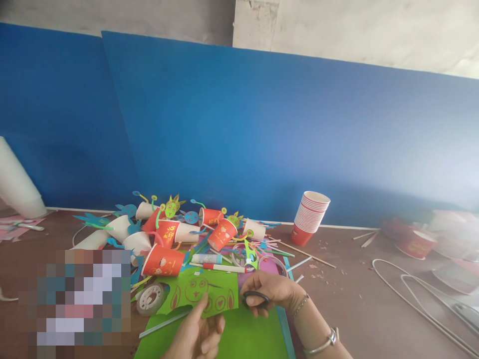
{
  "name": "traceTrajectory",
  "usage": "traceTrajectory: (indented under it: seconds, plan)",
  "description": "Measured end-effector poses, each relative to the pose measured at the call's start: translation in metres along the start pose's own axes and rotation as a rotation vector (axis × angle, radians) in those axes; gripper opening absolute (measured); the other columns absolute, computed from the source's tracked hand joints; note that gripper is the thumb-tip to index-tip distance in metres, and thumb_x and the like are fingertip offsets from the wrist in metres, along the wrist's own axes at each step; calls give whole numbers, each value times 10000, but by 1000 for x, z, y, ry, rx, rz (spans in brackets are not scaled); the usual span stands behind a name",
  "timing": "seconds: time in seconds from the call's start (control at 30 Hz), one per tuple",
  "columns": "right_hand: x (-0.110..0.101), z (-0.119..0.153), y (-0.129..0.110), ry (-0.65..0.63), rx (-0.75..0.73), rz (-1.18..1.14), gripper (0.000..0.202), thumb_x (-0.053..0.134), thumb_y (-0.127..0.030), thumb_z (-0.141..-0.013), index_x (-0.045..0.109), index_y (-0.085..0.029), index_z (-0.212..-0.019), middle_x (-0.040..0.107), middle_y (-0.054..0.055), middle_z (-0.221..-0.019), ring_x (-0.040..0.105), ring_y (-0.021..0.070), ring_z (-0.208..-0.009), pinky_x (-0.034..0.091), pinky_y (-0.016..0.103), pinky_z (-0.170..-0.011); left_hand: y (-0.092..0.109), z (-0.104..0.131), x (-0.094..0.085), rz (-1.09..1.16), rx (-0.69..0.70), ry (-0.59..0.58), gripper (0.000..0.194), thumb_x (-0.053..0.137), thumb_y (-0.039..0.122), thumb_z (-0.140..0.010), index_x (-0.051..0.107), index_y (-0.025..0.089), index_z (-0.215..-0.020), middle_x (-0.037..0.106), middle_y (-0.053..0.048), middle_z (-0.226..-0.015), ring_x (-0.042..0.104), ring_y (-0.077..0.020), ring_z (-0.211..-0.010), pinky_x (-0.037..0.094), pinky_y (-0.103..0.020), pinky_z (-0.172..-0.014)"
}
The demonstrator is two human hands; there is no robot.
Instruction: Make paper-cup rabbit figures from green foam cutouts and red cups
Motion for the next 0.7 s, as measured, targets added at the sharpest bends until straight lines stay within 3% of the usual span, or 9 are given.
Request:
traceTrajectory:
  seconds: [0.2, 0.43, 0.7]
  plan:
    - [25, -5, -11, -45, -64, -25, 491, 749, -522, -681, 669, -63, -837, 667, 23, -612, 536, 41, -372, 259, 110, -271, -4, -6, 4, 11, -16, -117, 978, -173, 516, -913, 586, 124, -437, 285, 6, -225, 170, -65, -207, 97, -212, -315]
    - [37, -15, -4, 8, -71, -134, 474, 710, -556, -709, 597, -98, -659, 657, 18, -590, 516, 33, -345, 311, 116, -296, -6, -12, -1, 5, -14, -141, 985, -162, 564, -897, 592, 133, -432, 284, 6, -229, 198, -68, -206, 133, -205, -306]
    - [40, -16, 2, -91, -102, -204, 477, 747, -508, -703, 629, -78, -874, 667, 36, -651, 577, 65, -379, 369, 103, -279, -4, -12, 2, 4, 2, -138, 984, -157, 559, -903, 574, 132, -403, 277, 15, -231, 168, -62, -224, 132, -208, -312]
Point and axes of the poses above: each hand's wrist, its own z-axis away from the middle knuckle, its own x-axis out of the palm, y = z × x, the point moved 7 cm from there along -z, towards the middle knuckle
